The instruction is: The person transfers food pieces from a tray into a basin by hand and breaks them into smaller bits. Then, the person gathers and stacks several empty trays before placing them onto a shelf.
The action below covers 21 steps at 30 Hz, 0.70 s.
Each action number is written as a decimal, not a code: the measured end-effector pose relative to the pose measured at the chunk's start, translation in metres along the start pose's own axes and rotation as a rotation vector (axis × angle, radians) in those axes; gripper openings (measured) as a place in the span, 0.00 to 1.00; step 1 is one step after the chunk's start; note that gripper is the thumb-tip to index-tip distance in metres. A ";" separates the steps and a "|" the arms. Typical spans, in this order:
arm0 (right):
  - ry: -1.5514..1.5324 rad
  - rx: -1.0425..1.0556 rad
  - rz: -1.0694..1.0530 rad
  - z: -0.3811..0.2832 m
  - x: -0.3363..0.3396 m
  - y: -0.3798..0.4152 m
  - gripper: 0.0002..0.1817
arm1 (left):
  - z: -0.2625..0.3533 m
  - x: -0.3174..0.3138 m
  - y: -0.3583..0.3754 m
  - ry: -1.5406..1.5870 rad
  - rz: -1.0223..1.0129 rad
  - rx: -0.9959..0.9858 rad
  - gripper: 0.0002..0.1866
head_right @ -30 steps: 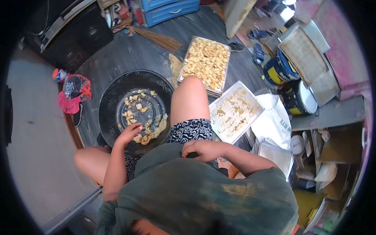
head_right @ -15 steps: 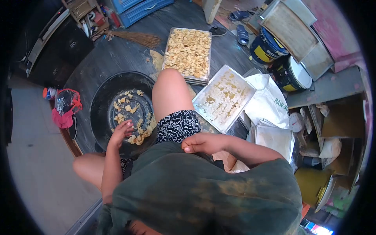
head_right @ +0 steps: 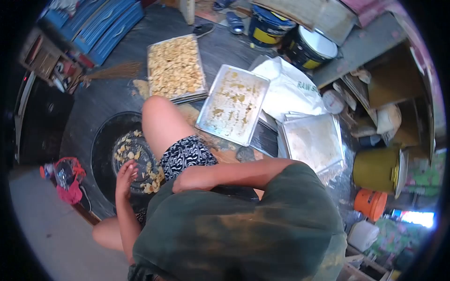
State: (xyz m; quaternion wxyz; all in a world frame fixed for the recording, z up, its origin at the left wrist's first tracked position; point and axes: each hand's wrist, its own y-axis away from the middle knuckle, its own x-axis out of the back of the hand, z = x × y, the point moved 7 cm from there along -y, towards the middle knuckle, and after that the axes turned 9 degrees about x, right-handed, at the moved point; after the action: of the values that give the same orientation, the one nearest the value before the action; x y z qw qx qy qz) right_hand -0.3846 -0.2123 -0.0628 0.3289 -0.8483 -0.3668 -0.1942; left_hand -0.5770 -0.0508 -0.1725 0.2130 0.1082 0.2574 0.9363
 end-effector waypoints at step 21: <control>-0.294 -0.021 -0.107 0.004 0.021 0.057 0.14 | 0.148 -0.258 -0.009 -0.508 -0.685 -0.253 0.19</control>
State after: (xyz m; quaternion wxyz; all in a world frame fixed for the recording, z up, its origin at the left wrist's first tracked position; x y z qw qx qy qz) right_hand -0.3278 -0.2282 -0.0775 0.2521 -0.8501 -0.4537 -0.0890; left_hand -0.2995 -0.0968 -0.0762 0.5789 0.2164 0.1011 0.7796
